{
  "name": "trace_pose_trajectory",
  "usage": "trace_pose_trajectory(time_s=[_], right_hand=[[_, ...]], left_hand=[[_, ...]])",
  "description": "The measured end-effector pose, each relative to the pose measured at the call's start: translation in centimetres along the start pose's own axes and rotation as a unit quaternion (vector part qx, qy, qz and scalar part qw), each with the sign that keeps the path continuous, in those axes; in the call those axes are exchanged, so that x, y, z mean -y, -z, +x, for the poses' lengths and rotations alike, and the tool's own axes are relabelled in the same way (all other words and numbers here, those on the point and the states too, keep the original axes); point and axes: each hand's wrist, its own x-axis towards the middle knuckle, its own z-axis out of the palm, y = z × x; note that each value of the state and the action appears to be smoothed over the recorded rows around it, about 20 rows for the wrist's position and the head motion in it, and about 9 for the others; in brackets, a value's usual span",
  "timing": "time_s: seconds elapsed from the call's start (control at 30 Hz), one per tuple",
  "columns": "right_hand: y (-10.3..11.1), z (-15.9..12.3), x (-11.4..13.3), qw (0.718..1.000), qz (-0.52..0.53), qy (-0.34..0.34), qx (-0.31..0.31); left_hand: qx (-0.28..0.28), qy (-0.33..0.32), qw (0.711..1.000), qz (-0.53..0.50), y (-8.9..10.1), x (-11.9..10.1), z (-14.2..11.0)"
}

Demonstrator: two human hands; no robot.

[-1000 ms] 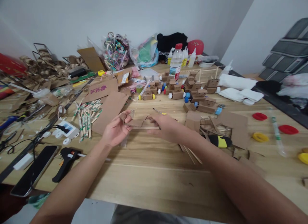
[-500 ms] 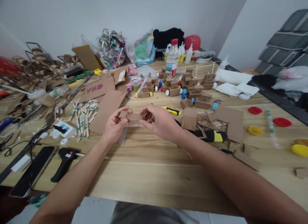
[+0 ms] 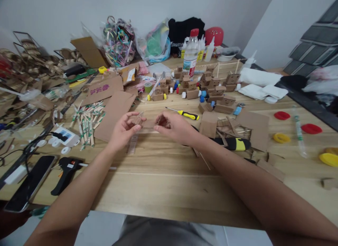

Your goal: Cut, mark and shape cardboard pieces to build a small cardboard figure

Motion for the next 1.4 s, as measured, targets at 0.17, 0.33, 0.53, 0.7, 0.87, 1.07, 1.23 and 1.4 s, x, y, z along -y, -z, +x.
trace_pose_trajectory(time_s=[0.17,0.33,0.53,0.7,0.87,1.07,1.23,1.4], right_hand=[[1.1,0.0,0.5,0.996,0.035,0.035,0.080],[1.5,-0.3,1.3,0.994,0.027,0.079,0.066],[0.9,-0.6,1.6,0.988,0.131,0.057,0.057],[0.3,-1.2,2.0,0.990,-0.023,0.136,0.019],[-0.3,-1.6,1.4,0.951,-0.171,0.259,0.005],[-0.6,-1.2,1.0,0.928,-0.272,0.254,0.015],[-1.2,-1.2,1.1,0.930,-0.278,0.240,0.020],[-1.5,-1.3,1.0,0.954,-0.244,0.176,0.003]], left_hand=[[0.020,0.066,0.994,-0.086,-0.4,-0.4,-0.1],[0.114,0.131,0.973,-0.153,-1.4,-1.0,-0.7],[0.149,0.155,0.963,-0.163,-2.0,-1.7,-1.3],[0.157,0.156,0.961,-0.165,-2.2,-2.0,-1.5],[0.156,0.161,0.962,-0.158,-2.3,-1.7,-1.5],[0.145,0.152,0.969,-0.129,-2.4,-1.4,-1.5],[0.157,0.147,0.971,-0.102,-2.8,-1.9,-1.6],[0.126,0.150,0.977,-0.080,-2.9,-2.3,-1.5]])
